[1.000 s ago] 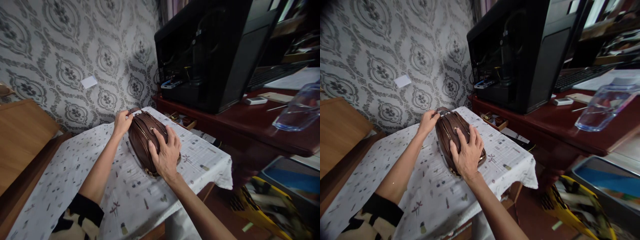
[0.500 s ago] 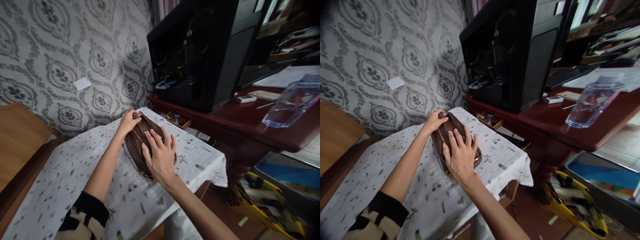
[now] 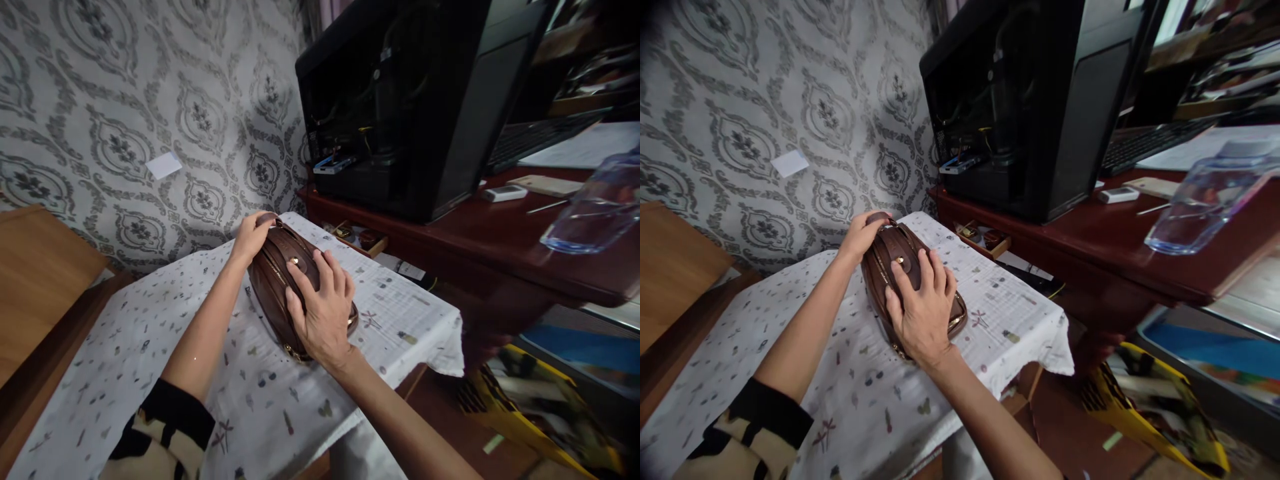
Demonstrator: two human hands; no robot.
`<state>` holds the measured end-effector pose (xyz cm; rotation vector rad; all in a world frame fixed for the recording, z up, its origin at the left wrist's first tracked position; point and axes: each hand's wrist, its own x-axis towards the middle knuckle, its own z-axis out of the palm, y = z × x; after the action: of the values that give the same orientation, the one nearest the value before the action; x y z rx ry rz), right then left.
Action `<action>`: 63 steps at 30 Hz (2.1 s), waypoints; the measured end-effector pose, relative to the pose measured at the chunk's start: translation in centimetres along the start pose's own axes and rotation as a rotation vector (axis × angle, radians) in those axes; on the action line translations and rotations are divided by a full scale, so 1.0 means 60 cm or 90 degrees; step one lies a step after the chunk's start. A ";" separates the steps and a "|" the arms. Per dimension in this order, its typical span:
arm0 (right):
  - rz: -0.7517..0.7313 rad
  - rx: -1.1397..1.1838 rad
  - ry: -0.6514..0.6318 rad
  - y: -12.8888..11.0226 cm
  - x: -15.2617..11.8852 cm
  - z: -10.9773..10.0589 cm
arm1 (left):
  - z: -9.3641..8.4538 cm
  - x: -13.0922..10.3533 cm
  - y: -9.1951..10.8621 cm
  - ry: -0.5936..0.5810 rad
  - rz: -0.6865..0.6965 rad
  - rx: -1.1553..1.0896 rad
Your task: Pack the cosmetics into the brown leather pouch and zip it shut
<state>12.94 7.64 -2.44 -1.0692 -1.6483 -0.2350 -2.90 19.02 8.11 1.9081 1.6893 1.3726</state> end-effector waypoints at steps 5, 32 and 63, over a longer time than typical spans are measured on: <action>-0.001 -0.013 -0.002 0.001 0.002 -0.002 | 0.006 0.001 0.008 0.020 -0.011 -0.026; 0.041 0.060 0.007 0.029 -0.010 0.006 | -0.063 -0.068 -0.018 0.072 0.020 0.184; 0.042 0.078 0.011 0.025 -0.012 0.009 | -0.058 -0.018 -0.043 0.052 0.043 0.071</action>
<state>13.68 8.48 -3.81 -1.0240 -1.5877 -0.0976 -7.05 17.54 7.61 2.0128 1.7903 1.4277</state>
